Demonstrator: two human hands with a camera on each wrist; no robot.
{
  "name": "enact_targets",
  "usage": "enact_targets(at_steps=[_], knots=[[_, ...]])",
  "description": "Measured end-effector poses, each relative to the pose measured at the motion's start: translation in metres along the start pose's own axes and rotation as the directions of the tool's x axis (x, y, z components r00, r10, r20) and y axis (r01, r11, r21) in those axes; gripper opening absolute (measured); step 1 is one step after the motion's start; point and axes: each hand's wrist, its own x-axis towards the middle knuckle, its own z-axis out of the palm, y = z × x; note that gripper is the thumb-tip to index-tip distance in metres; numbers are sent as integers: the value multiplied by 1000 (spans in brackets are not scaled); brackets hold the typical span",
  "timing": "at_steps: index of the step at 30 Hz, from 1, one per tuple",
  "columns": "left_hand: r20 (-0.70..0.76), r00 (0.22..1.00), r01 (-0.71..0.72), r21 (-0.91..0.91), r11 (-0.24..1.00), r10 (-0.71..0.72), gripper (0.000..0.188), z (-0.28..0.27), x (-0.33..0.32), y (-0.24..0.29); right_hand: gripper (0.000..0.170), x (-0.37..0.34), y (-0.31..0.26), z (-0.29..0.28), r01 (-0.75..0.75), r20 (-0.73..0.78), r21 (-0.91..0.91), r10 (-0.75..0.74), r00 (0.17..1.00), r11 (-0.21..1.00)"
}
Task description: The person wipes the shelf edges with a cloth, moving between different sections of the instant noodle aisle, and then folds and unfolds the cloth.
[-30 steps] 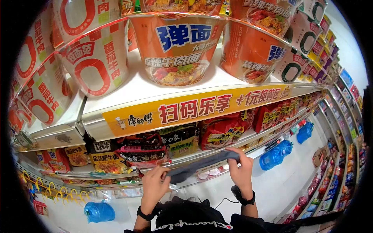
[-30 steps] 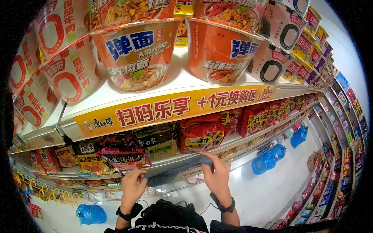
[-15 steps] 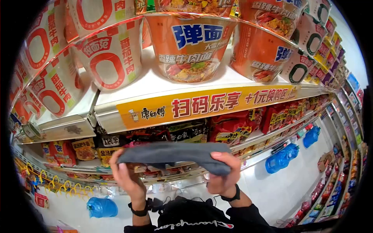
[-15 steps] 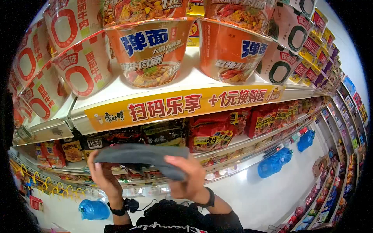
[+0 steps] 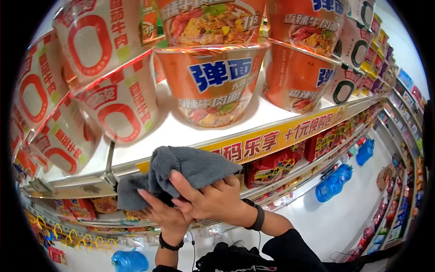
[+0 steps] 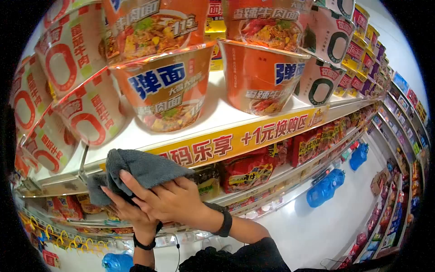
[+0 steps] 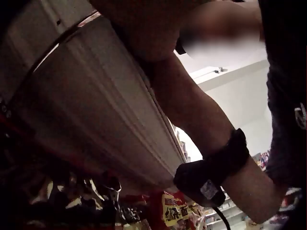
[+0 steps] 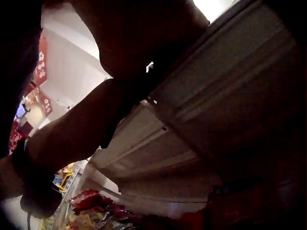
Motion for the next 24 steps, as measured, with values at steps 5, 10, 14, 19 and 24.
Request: enact_targets(at_steps=[5, 10, 14, 19, 24], knots=[[-6, 998, -66, 45, 997, 66, 100, 1, 4, 7, 59, -6, 13, -8, -25, 2, -39, 25, 1000, 999], [86, 971, -231, 128, 964, 222, 89, -3, 20, 38, 61, -8, 42, -25, -102, -19, -76, 101, 995, 992], [151, 924, -373, 144, 917, 352, 84, 13, 21, 72, 67, -18, 88, -44, -118, -107, -158, 102, 989, 980], [56, 872, -489, 108, 866, 486, 76, 51, 28, 153, 62, -41, 154, -82, -171, -195, -141, 142, 970, 975], [50, 858, -512, 24, 859, 511, 75, 101, 15, 249, 66, -85, 244, -124, -181, -240, -184, 134, 961, 966]])
